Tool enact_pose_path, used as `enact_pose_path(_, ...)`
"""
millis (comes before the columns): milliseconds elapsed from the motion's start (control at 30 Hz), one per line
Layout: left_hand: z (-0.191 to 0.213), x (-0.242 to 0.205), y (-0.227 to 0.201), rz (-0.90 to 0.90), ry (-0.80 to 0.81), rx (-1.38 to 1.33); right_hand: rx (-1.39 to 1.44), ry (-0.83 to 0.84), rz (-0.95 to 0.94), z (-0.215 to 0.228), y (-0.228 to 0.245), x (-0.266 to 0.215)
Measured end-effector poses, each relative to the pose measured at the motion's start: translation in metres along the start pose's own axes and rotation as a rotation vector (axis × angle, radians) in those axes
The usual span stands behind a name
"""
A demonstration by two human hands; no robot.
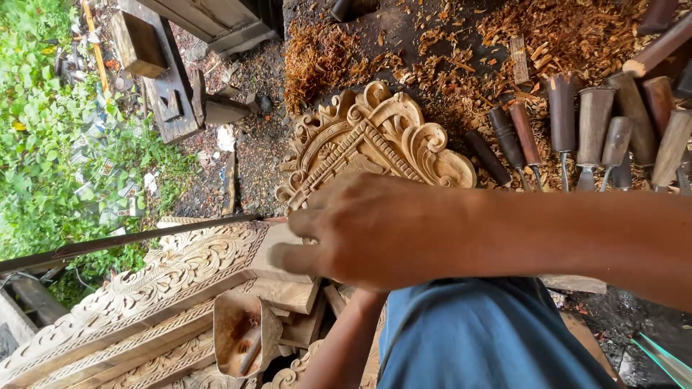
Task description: The person carves detailed designs into an ornate wooden plaque using carving chisels and wipes away shavings by hand.
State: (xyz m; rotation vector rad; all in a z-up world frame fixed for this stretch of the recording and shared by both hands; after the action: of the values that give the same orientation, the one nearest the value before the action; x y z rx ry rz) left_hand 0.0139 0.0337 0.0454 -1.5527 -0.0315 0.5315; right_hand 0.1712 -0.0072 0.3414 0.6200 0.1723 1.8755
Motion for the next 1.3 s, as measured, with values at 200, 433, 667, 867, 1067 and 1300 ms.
enact_pose_path(200, 0.028, -0.025, 0.004, 0.017, -0.004, -0.031, -0.034, -0.268, 0.109, 0.005, 0.02, 0.018)
enact_pose_path(433, 0.037, -0.026, 0.006, 0.018, -0.001, -0.054, -0.026, -0.091, 0.059, -0.003, 0.018, 0.022)
enact_pose_path(667, 0.023, -0.013, 0.004, 0.013, 0.035, -0.045, 0.061, -0.086, 0.018, -0.022, 0.01, 0.011)
enact_pose_path(867, 0.008, 0.002, 0.002, -0.001, 0.063, -0.027, 0.078, 0.165, -0.032, -0.048, -0.008, 0.013)
enact_pose_path(1067, 0.038, -0.029, -0.006, 0.034, 0.028, -0.02, 0.052, -0.062, 0.014, -0.017, 0.013, 0.009)
enact_pose_path(1300, 0.015, -0.011, -0.004, 0.022, 0.01, 0.002, 0.05, 0.039, 0.007, -0.045, -0.007, -0.007)
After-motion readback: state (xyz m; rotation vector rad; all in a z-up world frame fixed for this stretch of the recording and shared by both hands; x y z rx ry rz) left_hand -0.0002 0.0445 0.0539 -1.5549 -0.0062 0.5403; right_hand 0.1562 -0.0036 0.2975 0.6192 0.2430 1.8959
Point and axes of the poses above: each hand's wrist, its own x-axis towards the middle knuckle, its own z-axis out of the back of the hand, y = z × x, the point moved 3 cm from there along x, towards the middle knuckle, and after that the axes turned 8 degrees about -x, right-handed, at the moved point
